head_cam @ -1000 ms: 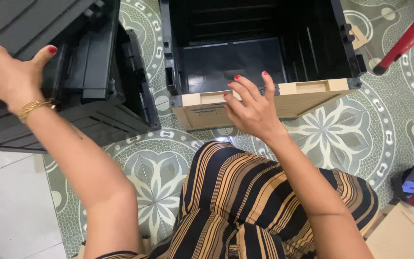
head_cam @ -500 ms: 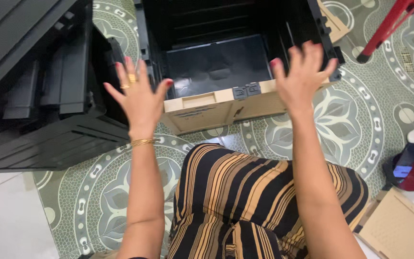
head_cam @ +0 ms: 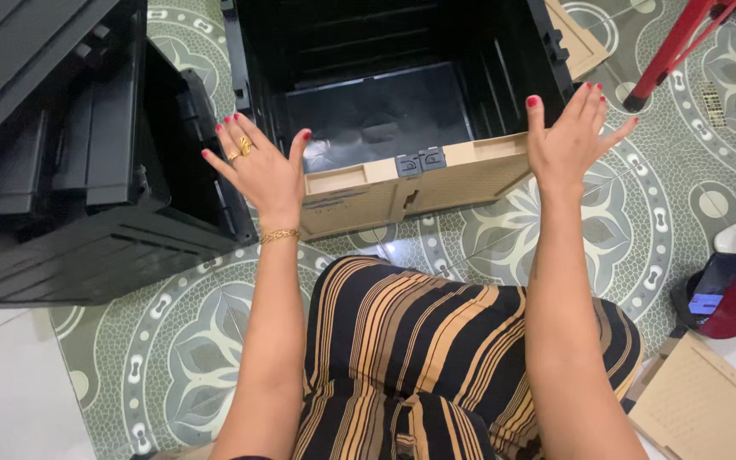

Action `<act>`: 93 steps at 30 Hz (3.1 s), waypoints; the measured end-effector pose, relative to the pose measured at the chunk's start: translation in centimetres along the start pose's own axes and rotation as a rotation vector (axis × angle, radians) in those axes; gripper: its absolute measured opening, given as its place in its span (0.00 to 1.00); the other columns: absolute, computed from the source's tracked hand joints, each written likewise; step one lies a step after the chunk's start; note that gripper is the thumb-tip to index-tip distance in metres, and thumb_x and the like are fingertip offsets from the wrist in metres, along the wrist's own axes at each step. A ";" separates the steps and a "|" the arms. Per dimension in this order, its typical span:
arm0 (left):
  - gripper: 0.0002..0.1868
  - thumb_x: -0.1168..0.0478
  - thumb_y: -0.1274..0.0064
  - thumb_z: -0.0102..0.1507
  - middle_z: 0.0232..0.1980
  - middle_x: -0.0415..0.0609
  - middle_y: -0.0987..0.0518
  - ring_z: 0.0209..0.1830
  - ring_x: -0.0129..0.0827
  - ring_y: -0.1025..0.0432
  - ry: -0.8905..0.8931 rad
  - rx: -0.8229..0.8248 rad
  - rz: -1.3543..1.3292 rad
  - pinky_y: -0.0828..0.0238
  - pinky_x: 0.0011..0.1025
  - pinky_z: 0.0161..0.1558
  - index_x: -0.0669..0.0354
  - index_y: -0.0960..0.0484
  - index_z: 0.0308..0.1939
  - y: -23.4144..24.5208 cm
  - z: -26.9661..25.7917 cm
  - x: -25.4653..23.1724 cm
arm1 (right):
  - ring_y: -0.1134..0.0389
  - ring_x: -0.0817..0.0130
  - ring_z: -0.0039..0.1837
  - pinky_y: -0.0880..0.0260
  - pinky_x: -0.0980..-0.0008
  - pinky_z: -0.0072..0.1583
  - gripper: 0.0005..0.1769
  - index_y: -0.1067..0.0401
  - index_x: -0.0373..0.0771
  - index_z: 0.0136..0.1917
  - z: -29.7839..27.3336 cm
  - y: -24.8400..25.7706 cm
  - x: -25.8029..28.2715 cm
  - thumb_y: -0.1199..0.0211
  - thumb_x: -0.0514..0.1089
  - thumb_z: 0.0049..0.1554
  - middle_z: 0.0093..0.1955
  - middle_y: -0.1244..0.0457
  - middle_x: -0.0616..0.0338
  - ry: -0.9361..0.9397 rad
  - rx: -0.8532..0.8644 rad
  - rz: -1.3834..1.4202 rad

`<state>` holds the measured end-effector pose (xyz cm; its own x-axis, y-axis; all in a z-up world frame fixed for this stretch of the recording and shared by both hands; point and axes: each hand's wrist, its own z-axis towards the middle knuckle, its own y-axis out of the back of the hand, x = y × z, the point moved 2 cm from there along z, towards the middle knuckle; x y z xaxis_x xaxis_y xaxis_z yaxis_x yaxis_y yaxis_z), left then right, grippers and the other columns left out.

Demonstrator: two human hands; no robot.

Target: The person assembles a black plastic storage unit by inserting beige perforated panels into slots on the sides and front, then attaching a black lid. The person handles the panels and lid by hand, aligning and pressing them into place.

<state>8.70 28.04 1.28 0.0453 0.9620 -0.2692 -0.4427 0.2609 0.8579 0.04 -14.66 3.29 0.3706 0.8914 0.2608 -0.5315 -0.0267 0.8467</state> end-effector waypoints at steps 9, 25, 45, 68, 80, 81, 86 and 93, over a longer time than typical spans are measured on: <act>0.53 0.26 0.63 0.70 0.73 0.68 0.33 0.77 0.54 0.45 0.004 -0.088 0.022 0.69 0.65 0.74 0.78 0.39 0.73 -0.4 -0.2 -0.4 | 0.46 0.37 0.77 0.80 0.28 0.73 0.54 0.47 0.15 0.76 -0.1 -1.2 -0.4 0.47 0.73 0.70 0.74 0.46 0.25 0.099 -0.128 -0.142; 0.48 0.34 0.58 0.74 0.74 0.74 0.35 0.80 0.60 0.50 -0.007 -0.145 -0.014 0.68 0.59 0.76 0.84 0.38 0.71 -0.6 0.3 -1.0 | 0.57 0.29 0.81 0.78 0.35 0.78 0.59 0.56 0.14 0.78 0.5 -1.5 -0.1 0.46 0.74 0.67 0.79 0.56 0.24 0.059 -0.036 -0.025; 0.46 0.36 0.59 0.75 0.72 0.76 0.34 0.77 0.63 0.50 0.076 -0.141 -0.007 0.69 0.59 0.75 0.88 0.37 0.69 -4.3 5.7 -4.9 | 0.62 0.27 0.80 0.74 0.37 0.78 0.60 0.54 0.16 0.78 12.2 -8.9 -0.7 0.41 0.74 0.65 0.79 0.56 0.27 0.184 -0.060 0.094; 0.45 0.38 0.61 0.78 0.67 0.80 0.29 0.75 0.66 0.43 0.066 -0.251 0.092 0.76 0.63 0.72 0.89 0.32 0.67 -7.2 9.2 -5.1 | 0.64 0.46 0.87 0.88 0.35 0.77 0.60 0.64 0.24 0.82 17.4 -9.4 -0.7 0.52 0.77 0.64 0.85 0.63 0.34 0.226 0.280 0.203; 0.45 0.38 0.61 0.78 0.69 0.80 0.31 0.76 0.66 0.44 0.061 -0.231 0.127 0.81 0.66 0.71 0.90 0.34 0.69 -6.9 8.9 -5.2 | 0.59 0.45 0.86 0.84 0.36 0.78 0.64 0.62 0.26 0.83 16.7 -9.7 -0.6 0.49 0.81 0.61 0.85 0.61 0.37 0.245 0.215 0.221; 0.45 0.38 0.61 0.78 0.70 0.80 0.31 0.77 0.65 0.44 0.061 -0.231 0.127 0.81 0.66 0.71 0.90 0.34 0.69 -6.9 9.0 -5.3 | 0.59 0.45 0.86 0.84 0.36 0.78 0.64 0.62 0.26 0.83 16.8 -9.7 -0.5 0.49 0.82 0.61 0.85 0.61 0.37 0.244 0.212 0.213; 0.45 0.38 0.59 0.76 0.69 0.80 0.31 0.77 0.64 0.45 0.084 -0.239 0.102 0.82 0.67 0.70 0.89 0.34 0.69 -6.5 9.2 -5.6 | 0.59 0.45 0.86 0.83 0.37 0.78 0.66 0.62 0.28 0.83 16.7 -9.7 -0.1 0.47 0.83 0.58 0.85 0.61 0.38 0.234 0.215 0.200; 0.45 0.36 0.56 0.77 0.69 0.77 0.30 0.76 0.63 0.44 0.108 -0.211 0.074 0.81 0.67 0.70 0.88 0.34 0.68 -6.3 9.1 -5.4 | 0.61 0.43 0.86 0.84 0.36 0.78 0.66 0.64 0.27 0.83 16.5 -9.5 0.0 0.43 0.82 0.60 0.85 0.62 0.34 0.239 0.229 0.167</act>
<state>19.42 21.95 1.33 -0.0857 0.9607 -0.2639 -0.6187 0.1563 0.7699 17.68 -21.89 2.95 0.0906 0.9460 0.3111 -0.3756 -0.2569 0.8905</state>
